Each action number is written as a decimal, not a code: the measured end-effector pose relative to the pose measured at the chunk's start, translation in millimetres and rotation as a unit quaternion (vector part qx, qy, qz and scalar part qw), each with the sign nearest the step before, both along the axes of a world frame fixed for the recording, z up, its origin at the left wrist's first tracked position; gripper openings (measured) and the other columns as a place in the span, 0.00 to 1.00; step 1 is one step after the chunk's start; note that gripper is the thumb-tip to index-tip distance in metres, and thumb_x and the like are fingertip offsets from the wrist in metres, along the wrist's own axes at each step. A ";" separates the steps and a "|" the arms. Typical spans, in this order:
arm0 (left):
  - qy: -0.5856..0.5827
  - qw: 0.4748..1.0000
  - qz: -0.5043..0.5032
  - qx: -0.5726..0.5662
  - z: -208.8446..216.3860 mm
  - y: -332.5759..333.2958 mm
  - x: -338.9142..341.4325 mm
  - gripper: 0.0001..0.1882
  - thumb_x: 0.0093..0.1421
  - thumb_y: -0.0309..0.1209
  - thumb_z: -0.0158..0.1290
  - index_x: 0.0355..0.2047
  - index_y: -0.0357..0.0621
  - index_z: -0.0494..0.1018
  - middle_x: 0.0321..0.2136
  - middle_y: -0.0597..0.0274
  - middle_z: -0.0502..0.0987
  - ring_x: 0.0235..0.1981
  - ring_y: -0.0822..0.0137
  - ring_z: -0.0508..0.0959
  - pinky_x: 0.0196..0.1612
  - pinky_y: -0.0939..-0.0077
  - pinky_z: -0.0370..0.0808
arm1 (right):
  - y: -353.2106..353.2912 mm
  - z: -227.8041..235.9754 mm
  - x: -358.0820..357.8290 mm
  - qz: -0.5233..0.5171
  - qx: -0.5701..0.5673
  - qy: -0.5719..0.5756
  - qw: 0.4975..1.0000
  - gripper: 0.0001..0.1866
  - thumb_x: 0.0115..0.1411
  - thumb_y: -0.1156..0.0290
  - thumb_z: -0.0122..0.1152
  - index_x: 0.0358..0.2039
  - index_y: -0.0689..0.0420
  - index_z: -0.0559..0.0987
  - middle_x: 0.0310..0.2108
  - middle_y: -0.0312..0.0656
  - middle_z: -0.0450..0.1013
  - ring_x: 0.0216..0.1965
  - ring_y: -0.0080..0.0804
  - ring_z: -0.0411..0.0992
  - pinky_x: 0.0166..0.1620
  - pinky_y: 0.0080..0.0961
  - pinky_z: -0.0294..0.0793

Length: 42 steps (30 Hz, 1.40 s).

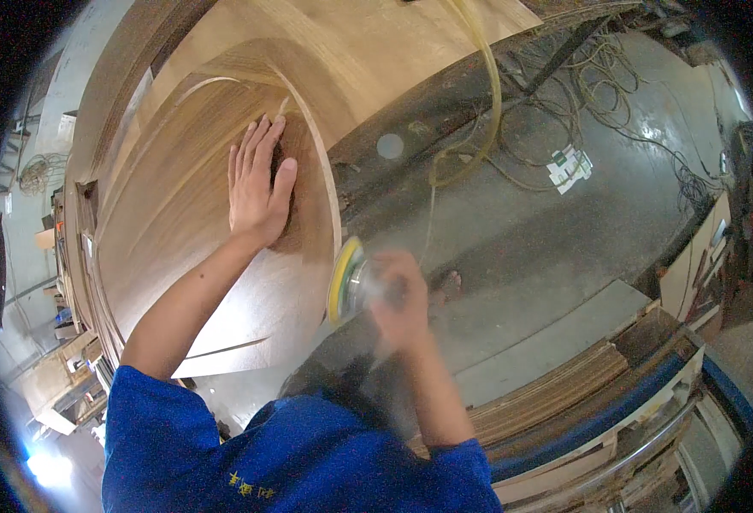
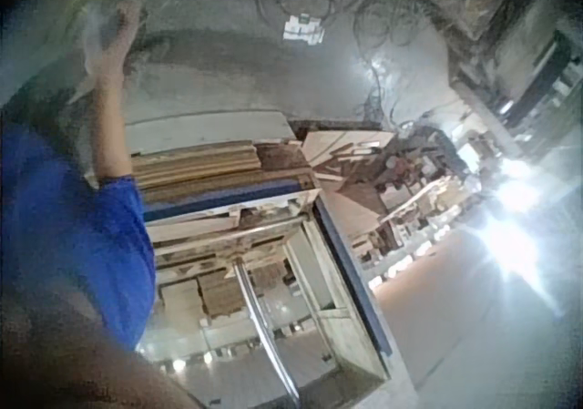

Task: The person assembles a curved wooden trim onto a larger wooden panel by hand, secures it with a pneumatic nail gun and a hammer, and then uses a power sander on the edge of the assembly.

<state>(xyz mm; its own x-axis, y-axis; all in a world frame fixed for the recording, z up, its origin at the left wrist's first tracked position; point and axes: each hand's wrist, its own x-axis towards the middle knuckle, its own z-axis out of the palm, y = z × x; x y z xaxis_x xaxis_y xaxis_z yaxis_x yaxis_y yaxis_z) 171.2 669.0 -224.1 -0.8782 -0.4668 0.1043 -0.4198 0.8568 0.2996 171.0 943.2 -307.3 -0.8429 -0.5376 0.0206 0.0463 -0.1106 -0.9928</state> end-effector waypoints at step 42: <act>-0.001 0.999 -0.015 0.048 -21.9 -18.1 -8.8 0.34 0.76 0.48 0.39 0.72 0.35 0.62 0.74 0.41 0.59 0.77 0.42 0.55 0.78 0.47 0.47 | -26.9 -9.6 -136.5 0.250 -0.030 -0.080 0.965 0.20 0.49 0.68 0.72 0.41 0.55 0.74 0.53 0.49 0.72 0.56 0.53 0.73 0.59 0.42 0.72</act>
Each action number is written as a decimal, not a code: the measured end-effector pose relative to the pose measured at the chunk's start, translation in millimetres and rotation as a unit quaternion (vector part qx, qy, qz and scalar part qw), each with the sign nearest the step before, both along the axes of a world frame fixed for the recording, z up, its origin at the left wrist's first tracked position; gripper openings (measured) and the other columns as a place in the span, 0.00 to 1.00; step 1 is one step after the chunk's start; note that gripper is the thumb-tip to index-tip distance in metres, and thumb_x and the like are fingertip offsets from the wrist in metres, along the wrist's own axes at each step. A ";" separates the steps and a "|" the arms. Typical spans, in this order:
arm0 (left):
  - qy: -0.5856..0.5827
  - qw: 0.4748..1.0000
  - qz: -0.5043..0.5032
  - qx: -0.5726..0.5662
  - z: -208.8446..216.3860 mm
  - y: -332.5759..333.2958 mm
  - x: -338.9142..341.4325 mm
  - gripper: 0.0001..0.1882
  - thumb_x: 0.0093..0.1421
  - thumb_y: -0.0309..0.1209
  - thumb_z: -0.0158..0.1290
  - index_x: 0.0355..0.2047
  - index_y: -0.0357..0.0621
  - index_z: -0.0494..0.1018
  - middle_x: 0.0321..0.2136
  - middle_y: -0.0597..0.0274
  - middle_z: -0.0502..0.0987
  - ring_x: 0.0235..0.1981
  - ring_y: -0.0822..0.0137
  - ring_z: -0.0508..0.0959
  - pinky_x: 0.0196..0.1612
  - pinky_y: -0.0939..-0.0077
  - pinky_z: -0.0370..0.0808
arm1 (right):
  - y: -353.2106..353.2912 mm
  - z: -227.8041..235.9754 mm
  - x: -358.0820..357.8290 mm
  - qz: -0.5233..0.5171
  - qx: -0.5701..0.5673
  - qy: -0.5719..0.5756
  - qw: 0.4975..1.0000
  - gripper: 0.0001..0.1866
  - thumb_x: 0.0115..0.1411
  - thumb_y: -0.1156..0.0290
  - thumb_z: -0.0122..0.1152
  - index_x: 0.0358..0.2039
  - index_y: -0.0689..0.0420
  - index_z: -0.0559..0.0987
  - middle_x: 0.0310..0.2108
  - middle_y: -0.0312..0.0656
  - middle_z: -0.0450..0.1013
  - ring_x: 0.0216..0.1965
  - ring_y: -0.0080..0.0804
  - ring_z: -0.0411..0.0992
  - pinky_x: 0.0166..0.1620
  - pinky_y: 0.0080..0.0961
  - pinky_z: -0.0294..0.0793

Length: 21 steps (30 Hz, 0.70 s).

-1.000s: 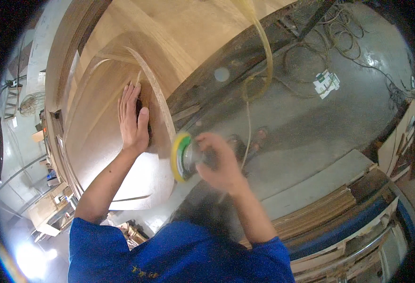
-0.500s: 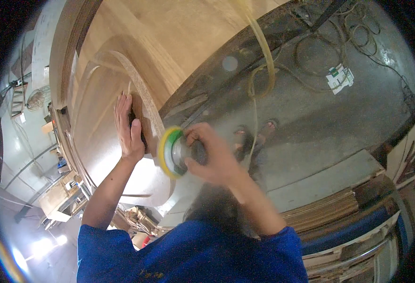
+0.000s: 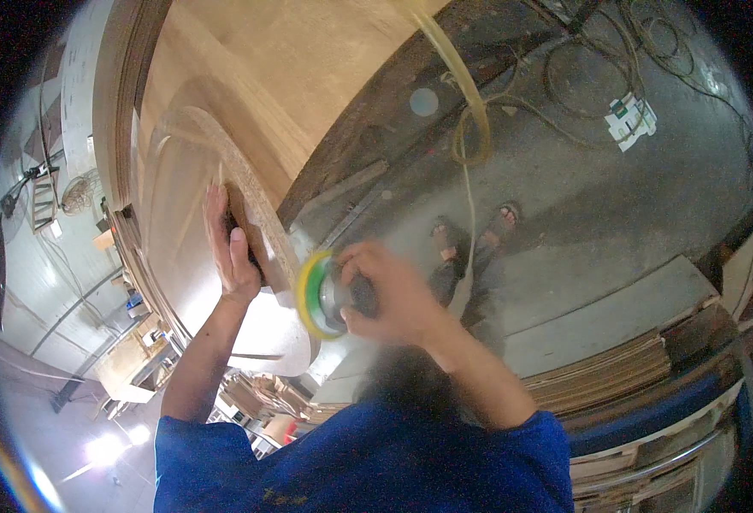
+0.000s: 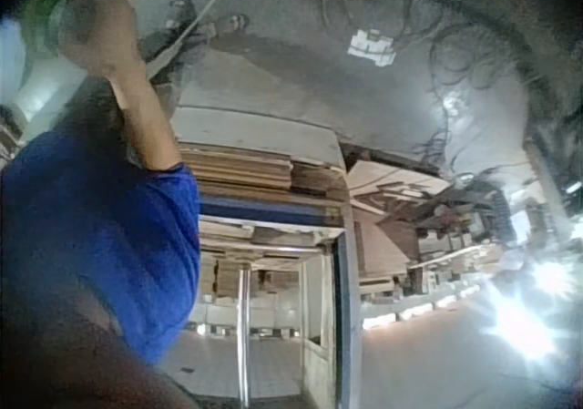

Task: The person assembles a curved wooden trim onto a larger wooden panel by hand, secures it with a pneumatic nail gun and a hammer, and then uses a power sander on the edge of the assembly.

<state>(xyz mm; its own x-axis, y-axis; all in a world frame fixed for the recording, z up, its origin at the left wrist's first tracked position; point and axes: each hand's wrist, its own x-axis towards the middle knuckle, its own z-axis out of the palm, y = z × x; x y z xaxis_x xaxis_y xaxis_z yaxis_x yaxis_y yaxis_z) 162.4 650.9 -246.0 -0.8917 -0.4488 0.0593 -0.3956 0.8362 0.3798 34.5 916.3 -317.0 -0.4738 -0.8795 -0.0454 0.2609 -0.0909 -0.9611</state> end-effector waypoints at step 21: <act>-0.209 0.967 0.123 -0.074 60.8 131.1 -36.0 0.47 0.59 0.32 0.65 0.75 0.40 0.57 0.63 0.44 0.66 0.62 0.47 0.70 0.65 0.55 0.70 | 141.4 -65.6 23.5 -0.218 0.095 -0.022 0.971 0.22 0.54 0.74 0.72 0.48 0.55 0.75 0.52 0.45 0.75 0.54 0.39 0.74 0.61 0.35 0.71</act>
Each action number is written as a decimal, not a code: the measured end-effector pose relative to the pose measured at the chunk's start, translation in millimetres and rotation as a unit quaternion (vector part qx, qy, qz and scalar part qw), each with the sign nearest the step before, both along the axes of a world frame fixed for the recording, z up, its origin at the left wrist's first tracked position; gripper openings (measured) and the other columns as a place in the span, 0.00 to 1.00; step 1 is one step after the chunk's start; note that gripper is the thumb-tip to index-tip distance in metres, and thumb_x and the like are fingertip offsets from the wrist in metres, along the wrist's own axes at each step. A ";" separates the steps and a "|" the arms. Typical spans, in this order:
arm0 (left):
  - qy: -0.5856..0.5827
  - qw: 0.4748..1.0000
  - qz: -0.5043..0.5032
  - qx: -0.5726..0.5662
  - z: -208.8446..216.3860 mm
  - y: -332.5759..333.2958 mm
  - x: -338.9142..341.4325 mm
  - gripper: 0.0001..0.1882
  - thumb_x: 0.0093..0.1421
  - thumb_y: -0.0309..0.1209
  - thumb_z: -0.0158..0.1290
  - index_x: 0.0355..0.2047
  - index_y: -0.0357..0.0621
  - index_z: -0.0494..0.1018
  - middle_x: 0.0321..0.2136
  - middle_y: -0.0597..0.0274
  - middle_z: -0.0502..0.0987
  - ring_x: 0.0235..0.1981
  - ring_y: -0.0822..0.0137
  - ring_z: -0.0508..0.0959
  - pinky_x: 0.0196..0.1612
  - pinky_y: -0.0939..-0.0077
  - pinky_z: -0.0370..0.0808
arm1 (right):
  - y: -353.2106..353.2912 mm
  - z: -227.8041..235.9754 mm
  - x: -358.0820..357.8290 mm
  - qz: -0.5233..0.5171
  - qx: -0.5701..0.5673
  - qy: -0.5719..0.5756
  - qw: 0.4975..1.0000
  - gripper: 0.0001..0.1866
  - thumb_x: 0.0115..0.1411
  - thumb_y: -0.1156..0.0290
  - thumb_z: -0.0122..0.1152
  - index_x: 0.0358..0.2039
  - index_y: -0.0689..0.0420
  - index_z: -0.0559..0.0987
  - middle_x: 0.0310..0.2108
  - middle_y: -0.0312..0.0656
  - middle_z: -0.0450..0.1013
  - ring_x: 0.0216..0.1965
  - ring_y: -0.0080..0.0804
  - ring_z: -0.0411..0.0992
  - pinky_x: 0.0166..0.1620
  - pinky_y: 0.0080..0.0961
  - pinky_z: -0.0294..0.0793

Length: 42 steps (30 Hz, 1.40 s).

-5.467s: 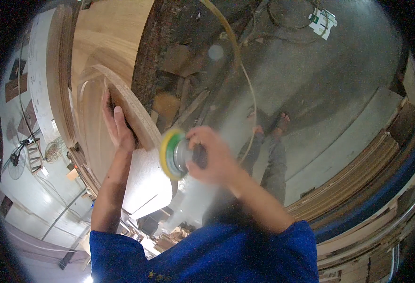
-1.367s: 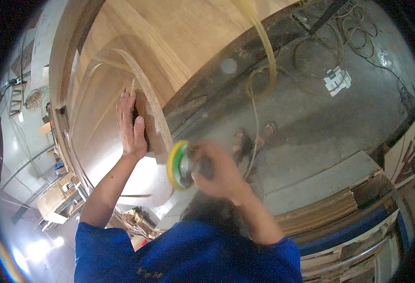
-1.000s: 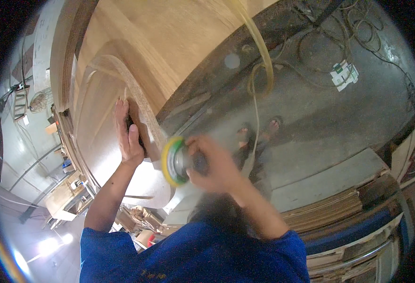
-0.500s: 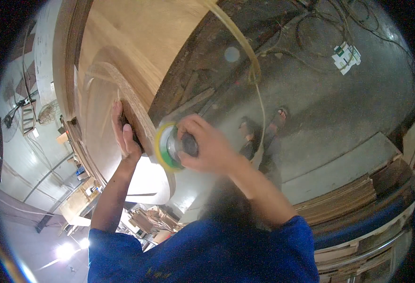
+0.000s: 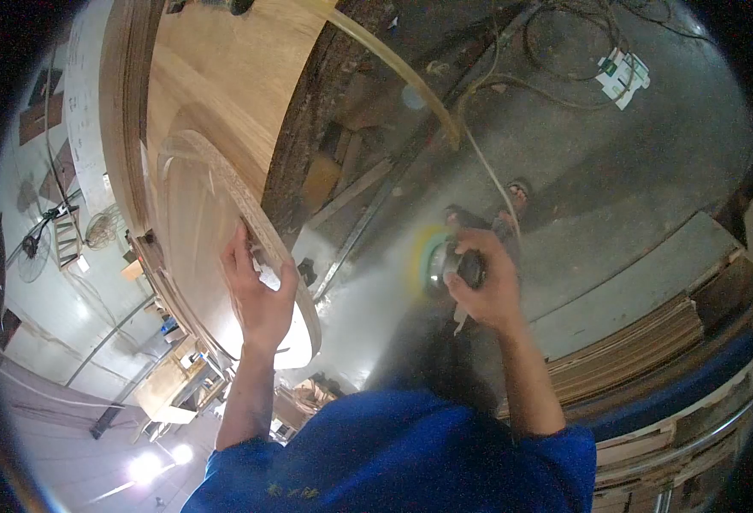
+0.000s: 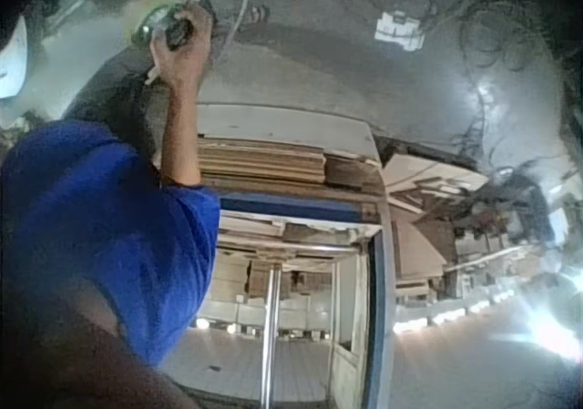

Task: The person assembles a curved wooden trim onto a larger wooden panel by hand, secures it with a pneumatic nail gun and a hammer, and then uses a power sander on the edge of the assembly.

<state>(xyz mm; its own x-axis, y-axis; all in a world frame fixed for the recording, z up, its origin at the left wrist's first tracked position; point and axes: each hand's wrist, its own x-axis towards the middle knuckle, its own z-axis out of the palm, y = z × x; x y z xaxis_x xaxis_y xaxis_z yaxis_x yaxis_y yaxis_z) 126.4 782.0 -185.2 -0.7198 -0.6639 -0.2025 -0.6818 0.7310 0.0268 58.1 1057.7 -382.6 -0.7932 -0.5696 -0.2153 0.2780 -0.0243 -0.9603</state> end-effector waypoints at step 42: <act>0.106 0.978 -0.175 0.037 -0.2 21.1 246.2 0.44 0.51 0.32 0.73 0.69 0.42 0.68 0.50 0.47 0.73 0.49 0.48 0.76 0.52 0.55 0.77 | 72.4 3.2 177.8 -0.290 0.094 -0.001 0.952 0.18 0.58 0.75 0.64 0.49 0.61 0.75 0.55 0.47 0.75 0.58 0.39 0.71 0.67 0.38 0.64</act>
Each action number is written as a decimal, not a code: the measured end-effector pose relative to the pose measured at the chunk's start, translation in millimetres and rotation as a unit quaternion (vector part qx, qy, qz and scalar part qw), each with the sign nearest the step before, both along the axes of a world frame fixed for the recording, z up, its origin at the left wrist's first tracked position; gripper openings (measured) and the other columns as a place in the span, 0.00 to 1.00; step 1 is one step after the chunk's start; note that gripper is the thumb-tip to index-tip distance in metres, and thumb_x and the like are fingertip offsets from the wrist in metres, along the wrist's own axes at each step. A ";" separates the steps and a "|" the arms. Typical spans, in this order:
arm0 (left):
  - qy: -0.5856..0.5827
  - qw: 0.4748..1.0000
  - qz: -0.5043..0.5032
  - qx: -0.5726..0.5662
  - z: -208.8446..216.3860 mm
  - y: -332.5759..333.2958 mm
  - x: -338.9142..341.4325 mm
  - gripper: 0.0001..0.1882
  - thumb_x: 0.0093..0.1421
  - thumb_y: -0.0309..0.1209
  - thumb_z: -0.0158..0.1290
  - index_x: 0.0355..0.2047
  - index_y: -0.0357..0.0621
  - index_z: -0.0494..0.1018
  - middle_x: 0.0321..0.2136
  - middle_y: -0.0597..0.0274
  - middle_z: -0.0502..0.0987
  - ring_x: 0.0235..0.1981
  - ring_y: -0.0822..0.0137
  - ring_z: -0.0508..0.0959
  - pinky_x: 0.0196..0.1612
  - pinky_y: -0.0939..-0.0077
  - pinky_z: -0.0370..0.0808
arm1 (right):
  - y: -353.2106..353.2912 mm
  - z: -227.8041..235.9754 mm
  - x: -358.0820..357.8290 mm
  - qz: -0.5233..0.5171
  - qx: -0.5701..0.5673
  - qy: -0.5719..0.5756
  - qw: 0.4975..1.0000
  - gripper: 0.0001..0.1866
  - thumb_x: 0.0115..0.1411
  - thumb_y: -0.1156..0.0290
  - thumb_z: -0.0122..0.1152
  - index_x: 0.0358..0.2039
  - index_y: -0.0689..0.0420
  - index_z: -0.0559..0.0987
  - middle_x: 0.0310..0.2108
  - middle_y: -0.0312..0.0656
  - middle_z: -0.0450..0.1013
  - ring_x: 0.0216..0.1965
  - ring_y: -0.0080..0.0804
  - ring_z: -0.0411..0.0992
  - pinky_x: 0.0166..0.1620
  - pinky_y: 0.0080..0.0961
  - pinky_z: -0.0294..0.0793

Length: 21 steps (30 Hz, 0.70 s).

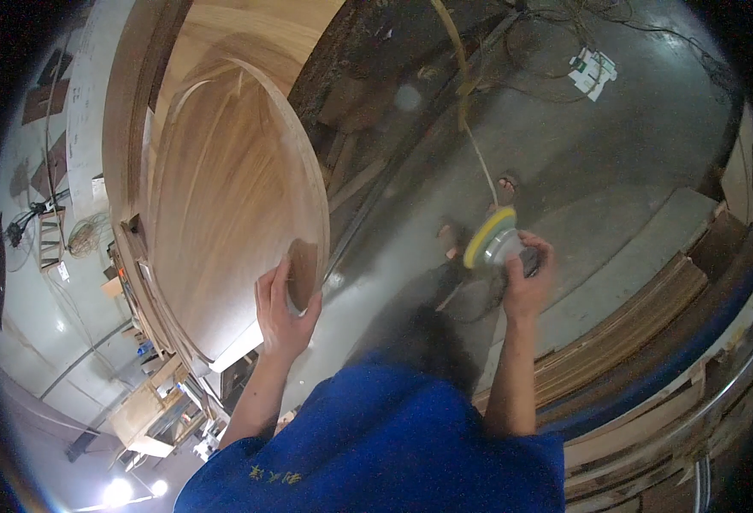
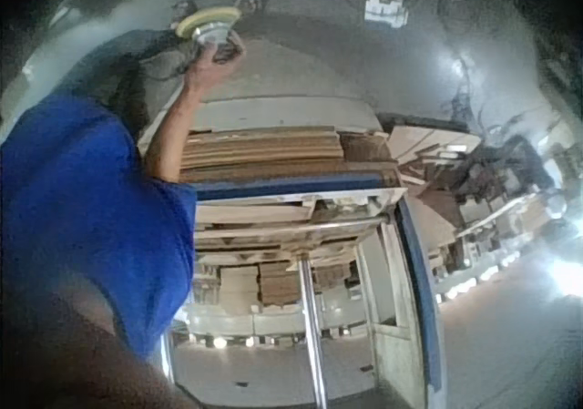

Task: The person assembles a curved wooden trim onto a larger wooden panel by hand, secures it with a pneumatic nail gun and a hammer, and then uses a power sander on the edge of the assembly.

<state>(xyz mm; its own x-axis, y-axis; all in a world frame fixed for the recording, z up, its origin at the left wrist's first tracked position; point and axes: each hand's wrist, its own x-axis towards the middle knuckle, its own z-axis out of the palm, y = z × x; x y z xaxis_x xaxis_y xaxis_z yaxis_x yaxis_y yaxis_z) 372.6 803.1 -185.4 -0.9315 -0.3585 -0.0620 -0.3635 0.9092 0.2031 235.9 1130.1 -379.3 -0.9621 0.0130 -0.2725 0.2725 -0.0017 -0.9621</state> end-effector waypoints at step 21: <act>0.087 0.992 -0.070 -0.053 -5.3 -41.8 94.9 0.37 0.50 0.39 0.75 0.61 0.47 0.77 0.48 0.57 0.76 0.47 0.50 0.76 0.51 0.55 0.76 | 26.0 32.3 93.4 -0.108 0.004 0.011 0.994 0.19 0.64 0.69 0.65 0.55 0.58 0.76 0.53 0.39 0.73 0.54 0.32 0.69 0.59 0.31 0.68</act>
<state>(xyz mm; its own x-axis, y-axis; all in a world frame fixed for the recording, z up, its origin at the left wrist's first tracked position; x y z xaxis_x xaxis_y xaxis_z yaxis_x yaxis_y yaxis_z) 467.4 761.3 -190.7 -0.9659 -0.2210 0.1347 -0.2003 0.9679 0.1519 329.3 1156.1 -347.0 -0.9427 0.2209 -0.2501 0.2451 -0.0504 -0.9682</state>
